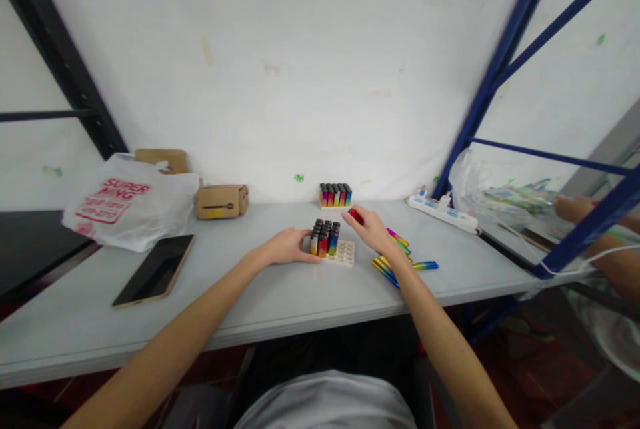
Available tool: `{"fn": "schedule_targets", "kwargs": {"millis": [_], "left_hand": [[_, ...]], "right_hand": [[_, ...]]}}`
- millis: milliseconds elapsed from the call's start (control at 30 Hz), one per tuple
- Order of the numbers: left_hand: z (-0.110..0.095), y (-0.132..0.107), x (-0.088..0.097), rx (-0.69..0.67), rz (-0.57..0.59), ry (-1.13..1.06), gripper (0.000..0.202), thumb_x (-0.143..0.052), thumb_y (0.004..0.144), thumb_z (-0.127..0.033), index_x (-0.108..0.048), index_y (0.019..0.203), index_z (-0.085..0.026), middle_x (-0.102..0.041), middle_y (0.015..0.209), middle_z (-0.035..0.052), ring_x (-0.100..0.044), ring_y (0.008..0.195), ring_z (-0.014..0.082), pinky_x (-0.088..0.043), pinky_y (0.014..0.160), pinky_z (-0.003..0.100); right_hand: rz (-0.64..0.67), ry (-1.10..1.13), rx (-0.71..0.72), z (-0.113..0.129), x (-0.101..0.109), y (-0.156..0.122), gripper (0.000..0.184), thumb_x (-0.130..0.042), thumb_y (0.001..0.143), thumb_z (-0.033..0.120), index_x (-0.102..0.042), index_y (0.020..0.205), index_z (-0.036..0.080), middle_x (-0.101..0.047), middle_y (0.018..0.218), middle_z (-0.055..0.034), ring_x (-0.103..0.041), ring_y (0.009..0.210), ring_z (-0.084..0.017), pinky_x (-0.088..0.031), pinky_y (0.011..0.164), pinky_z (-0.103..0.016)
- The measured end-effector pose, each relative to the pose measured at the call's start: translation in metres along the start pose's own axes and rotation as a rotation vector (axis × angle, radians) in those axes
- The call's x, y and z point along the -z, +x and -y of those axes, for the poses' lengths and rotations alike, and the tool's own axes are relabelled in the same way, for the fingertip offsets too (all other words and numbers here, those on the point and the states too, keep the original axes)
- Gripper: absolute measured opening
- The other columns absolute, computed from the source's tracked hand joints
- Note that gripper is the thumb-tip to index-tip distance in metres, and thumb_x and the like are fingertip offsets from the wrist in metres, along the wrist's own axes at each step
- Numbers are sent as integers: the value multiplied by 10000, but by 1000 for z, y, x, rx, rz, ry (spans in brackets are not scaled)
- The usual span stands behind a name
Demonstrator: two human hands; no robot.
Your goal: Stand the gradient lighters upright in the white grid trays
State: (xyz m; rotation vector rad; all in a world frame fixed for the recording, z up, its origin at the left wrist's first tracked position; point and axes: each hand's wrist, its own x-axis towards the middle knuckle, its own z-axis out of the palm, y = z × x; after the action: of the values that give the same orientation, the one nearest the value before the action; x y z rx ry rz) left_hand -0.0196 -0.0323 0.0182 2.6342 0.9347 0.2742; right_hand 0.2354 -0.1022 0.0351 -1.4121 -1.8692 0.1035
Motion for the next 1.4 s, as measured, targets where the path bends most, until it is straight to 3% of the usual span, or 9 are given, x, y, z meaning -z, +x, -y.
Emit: {"fn": "schedule_targets", "kwargs": {"millis": [133, 267, 433, 600, 800, 1067, 1267, 1400], "left_hand": [[1, 0, -1, 1, 5, 16, 805, -635, 678, -821, -645, 1182, -193, -627, 677, -2, -584, 612, 207, -308, 544, 271], [0, 0, 0, -11, 1, 15, 791, -639, 692, -809, -645, 1190, -194, -622, 679, -4, -584, 622, 204, -306, 545, 265], [-2, 0, 1, -7, 11, 25, 778, -649, 693, -796, -641, 1198, -204, -632, 699, -1, -578, 627, 205, -303, 546, 265], [-3, -1, 1, -9, 6, 19, 762, -645, 688, -798, -646, 1170, -207, -605, 674, -10, -575, 610, 201, -296, 538, 265], [-5, -2, 2, -9, -3, 26, 800, -642, 678, -812, -643, 1198, -204, -614, 673, -5, -586, 624, 215, -310, 554, 272], [-4, -2, 0, 3, -14, 10, 793, -643, 665, -826, -650, 1162, -208, -602, 649, -12, -561, 583, 199, -285, 520, 273], [-8, -3, 3, 26, -3, 10, 767, -661, 666, -799, -653, 1157, -210, -603, 645, -12, -558, 595, 206, -294, 534, 276], [-9, -3, 5, 3, 6, 24, 770, -650, 689, -796, -650, 1185, -207, -626, 673, -5, -567, 619, 216, -315, 555, 278]], "right_hand": [[24, 62, 68, 6, 7, 0, 361, -386, 1020, 490, -537, 866, 200, -555, 762, -1, -506, 679, -146, -373, 662, -263], [47, 46, 163, 18, 17, -1, 406, -407, 1015, 508, -598, 863, 184, -580, 924, -66, -546, 843, -172, -424, 749, -273], [299, 47, 145, 34, 28, -5, 468, -462, 990, 540, -611, 738, 175, -598, 696, -15, -501, 653, -144, -381, 650, -265], [411, 147, 128, 35, 22, -6, 359, -587, 929, 516, -687, 871, 176, -668, 701, -9, -564, 620, -145, -387, 599, -248], [376, 97, 105, 33, 13, -4, 263, -718, 851, 431, -690, 935, 183, -667, 668, 8, -574, 589, -139, -382, 580, -235], [356, -65, 43, 45, 12, -6, 230, -775, 808, 330, -598, 773, 188, -639, 628, 10, -543, 560, -131, -330, 538, -237], [431, 28, 14, 39, 14, -7, 227, -729, 844, 387, -619, 811, 191, -680, 697, -2, -568, 569, -133, -334, 512, -233], [381, -89, 3, 38, 15, -7, 331, -746, 818, 481, -632, 710, 189, -653, 624, -5, -535, 554, -133, -304, 521, -250]]}}
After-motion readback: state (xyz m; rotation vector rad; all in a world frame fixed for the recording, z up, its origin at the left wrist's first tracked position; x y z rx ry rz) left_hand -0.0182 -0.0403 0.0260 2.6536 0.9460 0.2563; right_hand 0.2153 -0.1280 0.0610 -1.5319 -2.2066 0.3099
